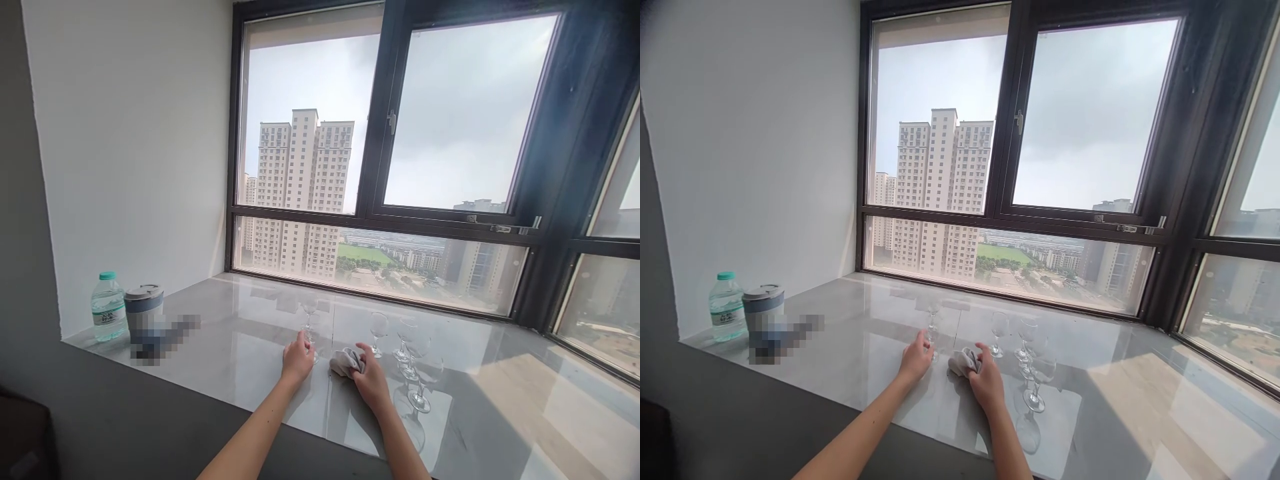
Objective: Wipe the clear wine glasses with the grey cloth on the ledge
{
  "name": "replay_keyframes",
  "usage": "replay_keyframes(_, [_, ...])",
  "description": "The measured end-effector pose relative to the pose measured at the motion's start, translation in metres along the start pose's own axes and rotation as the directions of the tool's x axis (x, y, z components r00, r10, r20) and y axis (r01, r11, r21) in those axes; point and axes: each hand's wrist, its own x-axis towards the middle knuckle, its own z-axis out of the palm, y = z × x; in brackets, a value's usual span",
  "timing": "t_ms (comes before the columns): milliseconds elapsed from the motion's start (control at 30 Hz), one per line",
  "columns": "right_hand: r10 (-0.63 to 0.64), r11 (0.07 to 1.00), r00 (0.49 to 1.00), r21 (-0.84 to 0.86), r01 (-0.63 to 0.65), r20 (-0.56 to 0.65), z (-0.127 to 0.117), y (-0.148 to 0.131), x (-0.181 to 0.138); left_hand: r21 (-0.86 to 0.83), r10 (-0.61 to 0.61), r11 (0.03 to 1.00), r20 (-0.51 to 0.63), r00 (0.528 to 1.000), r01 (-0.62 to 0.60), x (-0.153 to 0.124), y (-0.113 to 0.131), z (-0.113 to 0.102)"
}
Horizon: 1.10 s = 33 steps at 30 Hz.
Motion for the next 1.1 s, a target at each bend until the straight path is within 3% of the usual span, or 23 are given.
replay_keyframes(167, [-0.095,0.992,0.995,0.086,0.094,0.008,0.004,-0.01,-0.005,0.153,0.182,0.972,-0.015,0.983,-0.177,-0.008,0.008,-0.002])
replay_keyframes(267, [-0.155,0.981,0.988,0.114,0.155,-0.002,0.007,-0.018,-0.009,0.254,0.335,0.916,-0.062,0.94,-0.309,-0.014,0.013,-0.001])
replay_keyframes(400, [-0.239,0.968,0.964,0.041,0.246,-0.119,0.008,-0.024,-0.01,0.322,0.474,0.833,0.0,0.88,-0.449,-0.019,0.02,-0.001])
replay_keyframes(533, [-0.256,0.967,0.943,-0.054,0.25,-0.211,0.008,-0.022,-0.007,0.328,0.494,0.82,0.01,0.87,-0.469,-0.02,0.022,-0.001])
replay_keyframes(733, [-0.139,0.99,0.923,-0.072,0.121,-0.358,0.004,-0.014,-0.002,0.268,0.504,0.832,0.001,0.864,-0.486,-0.019,0.019,0.0])
replay_keyframes(1100, [-0.006,0.999,0.913,-0.05,-0.016,-0.407,0.002,-0.007,-0.002,0.252,0.472,0.851,0.019,0.882,-0.461,-0.019,0.02,0.0])
